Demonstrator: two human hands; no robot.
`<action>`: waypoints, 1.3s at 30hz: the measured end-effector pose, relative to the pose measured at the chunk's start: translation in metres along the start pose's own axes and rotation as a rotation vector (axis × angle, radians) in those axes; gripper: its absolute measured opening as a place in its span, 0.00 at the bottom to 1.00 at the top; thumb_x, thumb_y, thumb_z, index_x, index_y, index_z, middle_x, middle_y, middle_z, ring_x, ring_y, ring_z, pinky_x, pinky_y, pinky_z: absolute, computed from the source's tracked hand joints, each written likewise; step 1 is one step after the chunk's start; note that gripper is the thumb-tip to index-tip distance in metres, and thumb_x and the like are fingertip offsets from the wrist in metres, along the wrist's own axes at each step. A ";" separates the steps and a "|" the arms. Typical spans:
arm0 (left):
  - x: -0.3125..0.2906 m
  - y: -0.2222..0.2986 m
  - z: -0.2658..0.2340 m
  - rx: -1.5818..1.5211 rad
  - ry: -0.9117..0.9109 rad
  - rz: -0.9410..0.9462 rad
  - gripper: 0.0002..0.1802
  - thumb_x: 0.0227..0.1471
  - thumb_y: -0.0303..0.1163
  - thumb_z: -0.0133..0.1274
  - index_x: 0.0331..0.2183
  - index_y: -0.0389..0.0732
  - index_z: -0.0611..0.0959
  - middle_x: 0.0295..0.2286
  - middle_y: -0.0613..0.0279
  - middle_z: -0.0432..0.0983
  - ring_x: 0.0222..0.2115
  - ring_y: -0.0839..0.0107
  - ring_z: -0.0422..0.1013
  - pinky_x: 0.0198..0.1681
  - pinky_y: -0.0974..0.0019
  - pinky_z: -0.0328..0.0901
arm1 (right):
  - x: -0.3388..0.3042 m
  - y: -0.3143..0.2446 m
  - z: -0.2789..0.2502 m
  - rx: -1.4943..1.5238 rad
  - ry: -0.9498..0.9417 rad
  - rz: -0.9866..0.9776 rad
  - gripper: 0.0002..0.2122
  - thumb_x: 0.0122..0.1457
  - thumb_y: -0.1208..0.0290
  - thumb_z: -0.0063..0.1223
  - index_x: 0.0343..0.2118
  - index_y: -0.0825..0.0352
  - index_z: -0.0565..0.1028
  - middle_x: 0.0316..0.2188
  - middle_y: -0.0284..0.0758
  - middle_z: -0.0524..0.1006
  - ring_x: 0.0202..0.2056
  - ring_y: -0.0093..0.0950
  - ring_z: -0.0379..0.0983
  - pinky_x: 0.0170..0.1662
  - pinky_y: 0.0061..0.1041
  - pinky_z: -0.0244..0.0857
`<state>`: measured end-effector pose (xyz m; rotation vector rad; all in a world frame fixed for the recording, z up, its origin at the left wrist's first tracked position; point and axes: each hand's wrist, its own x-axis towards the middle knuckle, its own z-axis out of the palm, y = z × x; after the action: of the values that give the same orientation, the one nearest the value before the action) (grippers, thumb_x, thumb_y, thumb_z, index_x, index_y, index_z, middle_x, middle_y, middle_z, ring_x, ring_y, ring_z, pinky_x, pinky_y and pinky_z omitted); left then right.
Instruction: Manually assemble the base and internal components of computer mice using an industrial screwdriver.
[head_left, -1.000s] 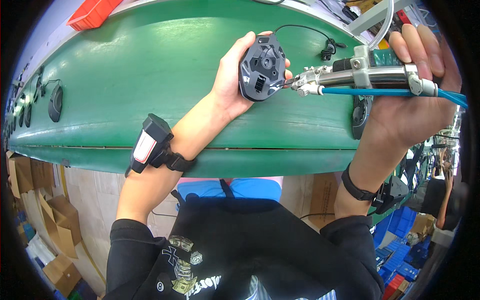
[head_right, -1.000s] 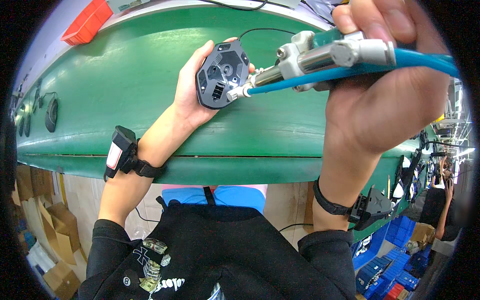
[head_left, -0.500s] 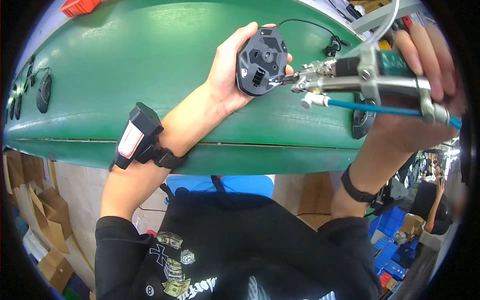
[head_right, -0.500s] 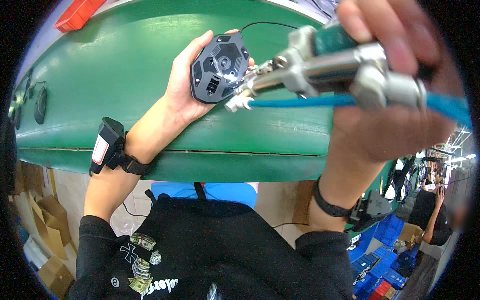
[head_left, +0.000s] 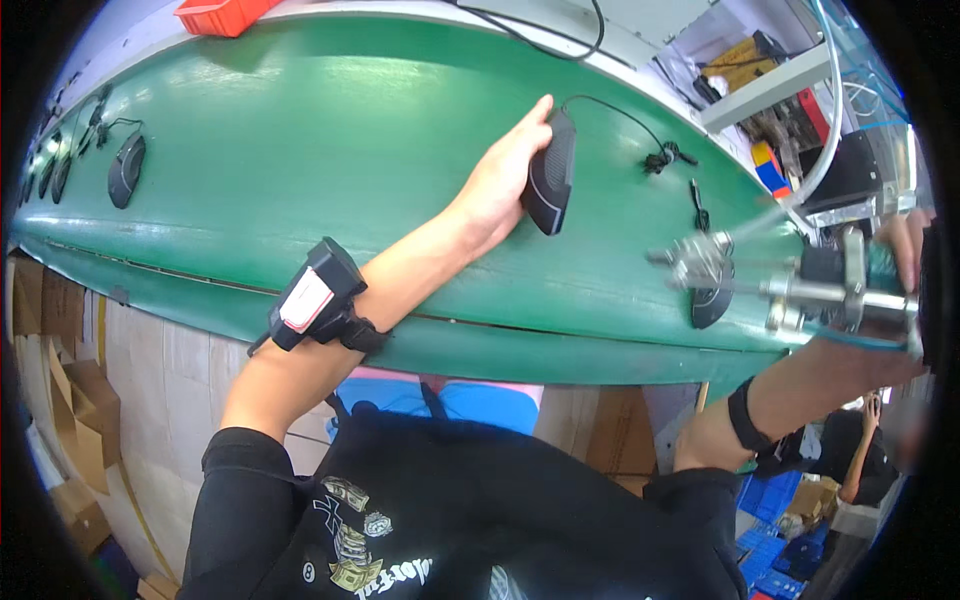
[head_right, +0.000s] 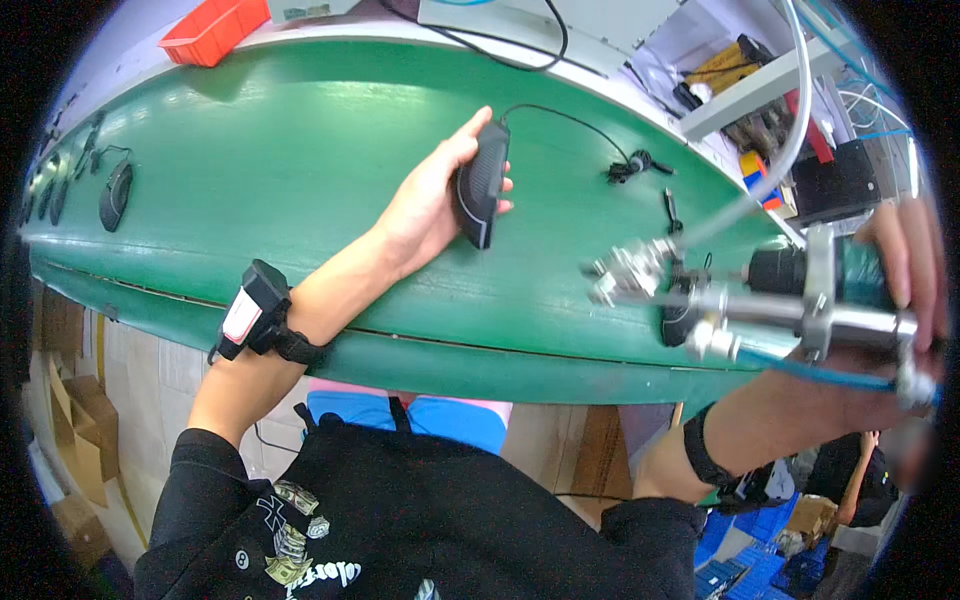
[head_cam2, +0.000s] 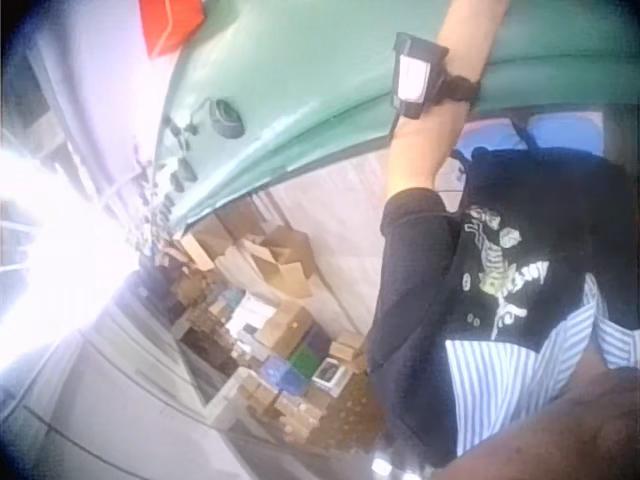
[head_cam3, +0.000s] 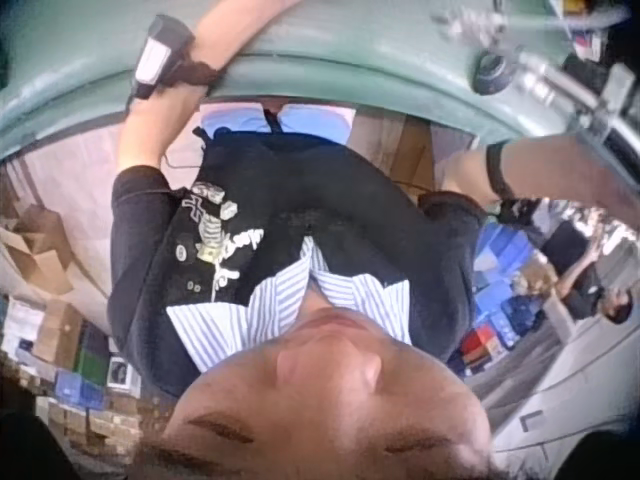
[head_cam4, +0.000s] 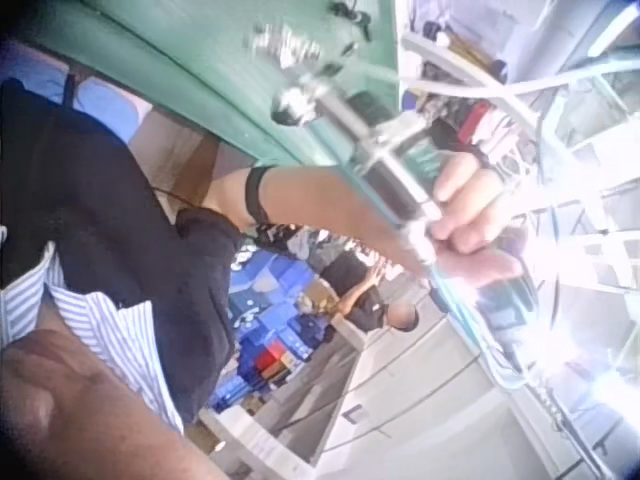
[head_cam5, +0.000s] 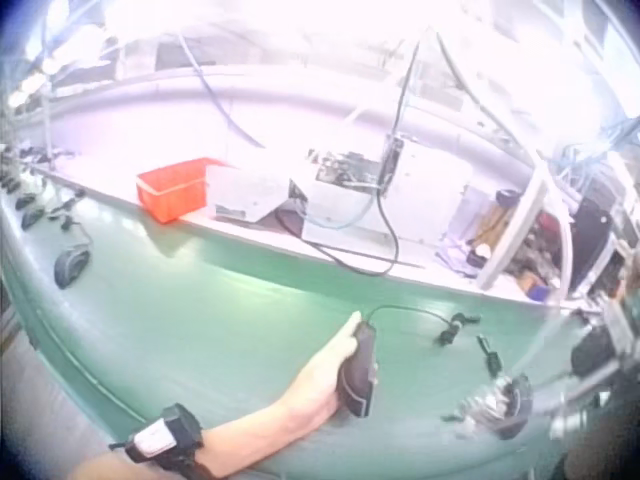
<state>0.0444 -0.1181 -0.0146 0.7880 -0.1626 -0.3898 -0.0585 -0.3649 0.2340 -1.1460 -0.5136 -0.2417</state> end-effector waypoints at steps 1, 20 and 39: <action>0.005 -0.006 -0.003 0.108 -0.008 0.012 0.34 0.64 0.43 0.43 0.67 0.44 0.56 0.42 0.59 0.70 0.41 0.69 0.70 0.48 0.63 0.68 | -0.001 0.002 -0.004 0.014 -0.114 -0.001 0.10 0.50 0.76 0.57 0.30 0.62 0.66 0.25 0.27 0.64 0.23 0.16 0.61 0.32 0.18 0.59; -0.023 -0.005 0.019 1.709 -0.128 0.343 0.28 0.54 0.46 0.56 0.52 0.40 0.77 0.44 0.47 0.68 0.47 0.53 0.65 0.52 0.54 0.62 | -0.131 0.070 -0.116 -1.600 0.384 0.208 0.23 0.58 0.66 0.57 0.54 0.71 0.70 0.54 0.46 0.70 0.56 0.40 0.67 0.60 0.36 0.59; -0.027 -0.050 0.022 1.363 -0.496 0.311 0.38 0.42 0.29 0.70 0.55 0.37 0.71 0.56 0.53 0.63 0.54 0.61 0.67 0.54 0.61 0.68 | -0.164 0.170 -0.047 -1.602 0.155 0.214 0.25 0.56 0.61 0.58 0.57 0.57 0.69 0.64 0.44 0.57 0.64 0.53 0.50 0.62 0.50 0.49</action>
<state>-0.0004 -0.1534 -0.0353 1.9563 -1.0759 -0.1208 -0.1121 -0.3514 -0.0004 -2.6808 0.0633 -0.5871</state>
